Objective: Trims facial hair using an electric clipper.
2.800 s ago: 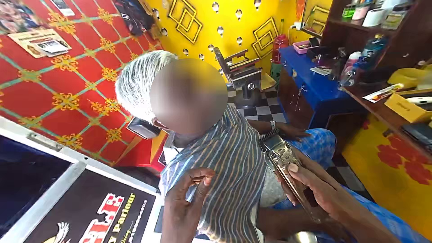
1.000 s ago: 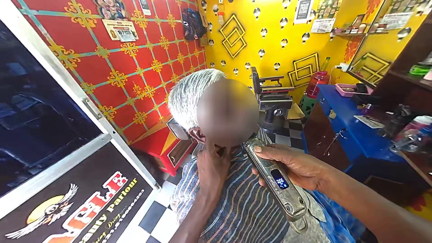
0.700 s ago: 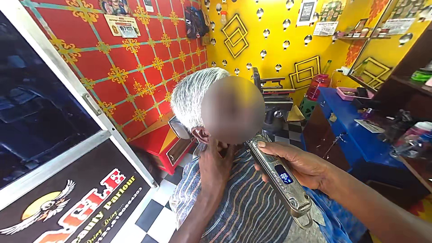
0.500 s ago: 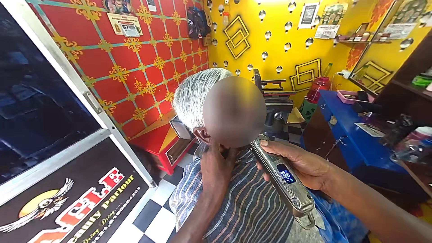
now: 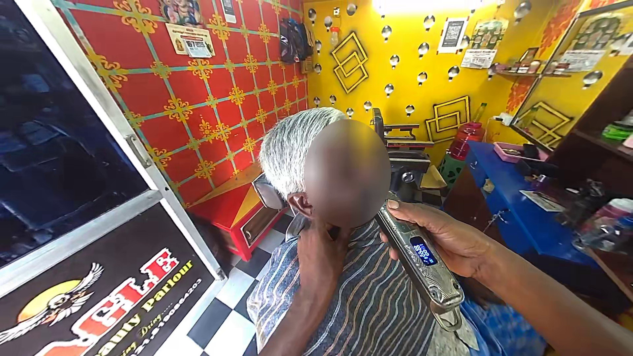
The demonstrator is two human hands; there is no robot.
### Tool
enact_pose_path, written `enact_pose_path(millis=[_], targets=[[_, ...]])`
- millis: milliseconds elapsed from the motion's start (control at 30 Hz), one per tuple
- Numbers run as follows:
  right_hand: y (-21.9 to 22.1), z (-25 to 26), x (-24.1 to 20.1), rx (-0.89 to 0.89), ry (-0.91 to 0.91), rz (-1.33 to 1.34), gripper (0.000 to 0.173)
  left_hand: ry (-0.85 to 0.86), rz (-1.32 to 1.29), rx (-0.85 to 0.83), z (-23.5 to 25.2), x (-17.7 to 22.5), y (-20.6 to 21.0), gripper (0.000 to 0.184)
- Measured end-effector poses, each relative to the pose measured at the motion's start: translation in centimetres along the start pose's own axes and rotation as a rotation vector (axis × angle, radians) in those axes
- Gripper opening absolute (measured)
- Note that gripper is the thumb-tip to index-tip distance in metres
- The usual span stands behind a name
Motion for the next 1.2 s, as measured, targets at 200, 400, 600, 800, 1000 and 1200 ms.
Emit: enact_pose_path(millis=[200, 400, 600, 800, 1000, 1200], targets=[[-0.2, -0.1, -0.6, 0.01, -0.012, -0.071, 0.038, 0.005, -0.022, 0.005, 0.0, -0.1, 0.1, 0.026], [-1.0, -0.8, 0.4, -0.022, 0.07, -0.084, 0.032, 0.022, -0.006, 0.017, -0.1, -0.2, 0.1, 0.027], [-0.8, -0.6, -0.7, 0.003, 0.072, -0.076, 0.037, 0.025, -0.006, 0.024, -0.1, -0.1, 0.2, 0.025], [-0.8, -0.2, -2.1, -0.006, 0.062, -0.129, 0.039, 0.015, -0.032, 0.015, -0.1, -0.2, 0.2, 0.025], [-1.8, -0.5, -4.0, -0.067, 0.108, -0.373, 0.036, 0.008, -0.012, 0.015, -0.1, -0.1, 0.2, 0.026], [-2.0, -0.3, -5.3, -0.08, 0.166, -0.473, 0.04, 0.008, -0.012, 0.015, -0.2, -0.1, 0.2, 0.026]])
Point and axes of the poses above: each hand's wrist, its own z-axis towards the middle knuckle, its own y-axis out of the palm, x = y × z, the point moved 1 cm from there along z, towards the middle knuckle, and after that the axes turned 2 degrees about -x, right-handed, at the moved point
